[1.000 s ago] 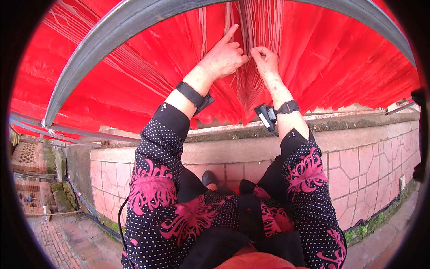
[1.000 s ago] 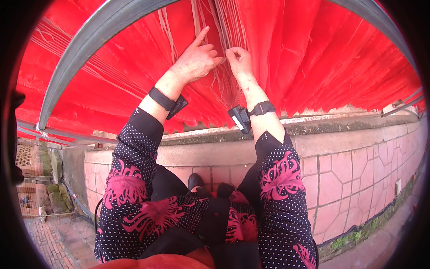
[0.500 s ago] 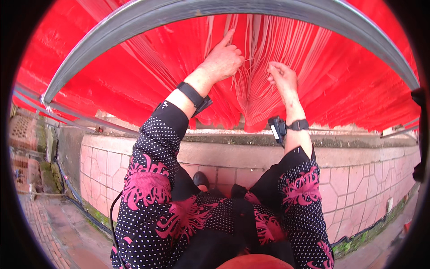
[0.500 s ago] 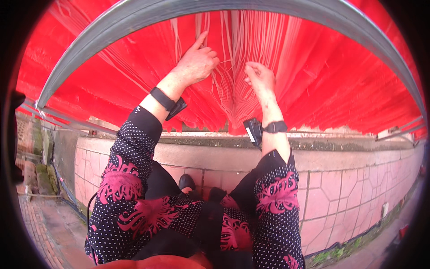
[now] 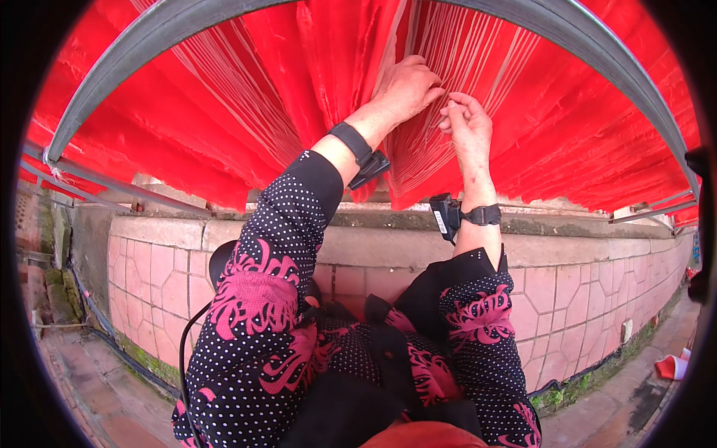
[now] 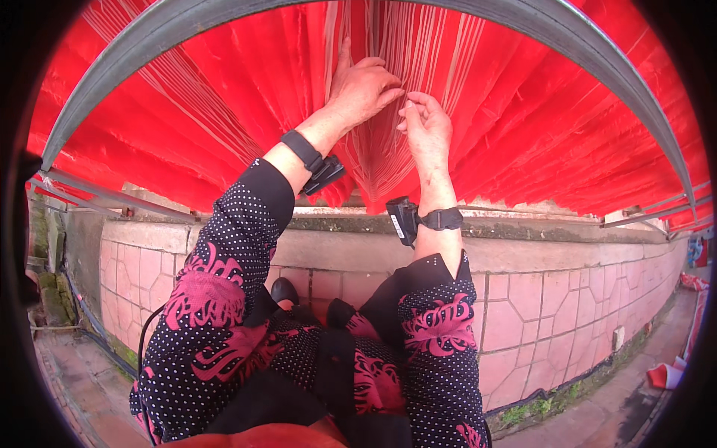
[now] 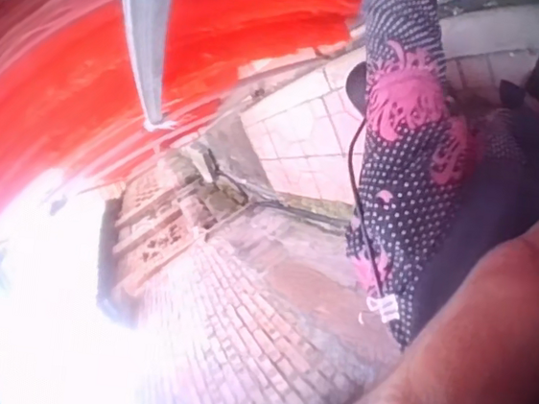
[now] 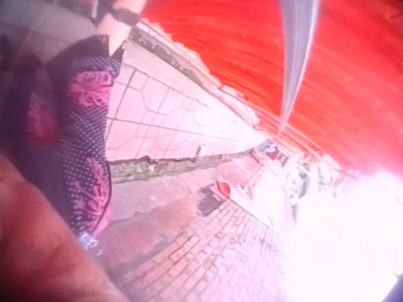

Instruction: The person repairs a red net by hand, pulling and tying individual strands to mend tears. The person works methodically along the net, securing loose threads and reinforcing the mesh structure.

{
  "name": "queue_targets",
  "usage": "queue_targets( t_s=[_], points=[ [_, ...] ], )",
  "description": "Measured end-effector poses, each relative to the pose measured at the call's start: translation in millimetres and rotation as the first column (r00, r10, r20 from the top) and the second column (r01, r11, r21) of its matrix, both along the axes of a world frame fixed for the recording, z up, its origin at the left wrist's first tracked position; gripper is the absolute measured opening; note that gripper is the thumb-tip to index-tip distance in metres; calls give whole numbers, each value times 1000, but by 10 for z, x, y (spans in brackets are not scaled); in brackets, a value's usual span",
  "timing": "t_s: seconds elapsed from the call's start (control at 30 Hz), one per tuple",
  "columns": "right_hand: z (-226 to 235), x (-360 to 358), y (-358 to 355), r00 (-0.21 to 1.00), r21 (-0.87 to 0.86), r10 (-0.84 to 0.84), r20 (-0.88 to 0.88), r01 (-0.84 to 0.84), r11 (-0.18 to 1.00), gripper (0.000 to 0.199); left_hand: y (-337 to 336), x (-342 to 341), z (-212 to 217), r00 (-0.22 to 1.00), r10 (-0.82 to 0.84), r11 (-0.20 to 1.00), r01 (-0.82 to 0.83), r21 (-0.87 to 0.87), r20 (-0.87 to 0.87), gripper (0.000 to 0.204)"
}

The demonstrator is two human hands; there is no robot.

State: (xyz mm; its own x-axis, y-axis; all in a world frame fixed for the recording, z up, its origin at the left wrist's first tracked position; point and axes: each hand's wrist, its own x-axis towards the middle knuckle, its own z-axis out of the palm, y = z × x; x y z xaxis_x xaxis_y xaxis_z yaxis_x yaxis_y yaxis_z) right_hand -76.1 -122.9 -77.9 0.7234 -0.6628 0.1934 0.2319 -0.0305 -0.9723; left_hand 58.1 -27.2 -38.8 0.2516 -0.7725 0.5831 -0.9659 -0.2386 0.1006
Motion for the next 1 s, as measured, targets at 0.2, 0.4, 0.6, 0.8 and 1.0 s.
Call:
queue_targets(
  t_s=[0.2, 0.4, 0.6, 0.8, 1.0],
  points=[
    [4, -23, -11, 992, -89, -88, -94, 80, 993, 35, -210, -64, -95, 996, 4, 994, -13, -111, -86, 19],
    [-39, -25, -79, 982, -197, -134, -131, 107, 975, 42, -316, -45, -102, 988, 37, 985, -61, -163, -152, 21],
    [-69, -65, -92, 941, -524, -295, -167, 169, 835, 42, -367, -74, -71, 948, 8, 995, -40, -94, -318, 23],
    [-42, -85, -74, 952, -473, -270, -144, 174, 864, 41, -389, -97, -53, 880, -22, 993, -35, -112, -474, 22],
    [-14, -92, -129, 977, -247, -154, -148, 114, 962, 35, -442, -92, -52, 770, -60, 990, -33, -134, -635, 24]
  ],
)
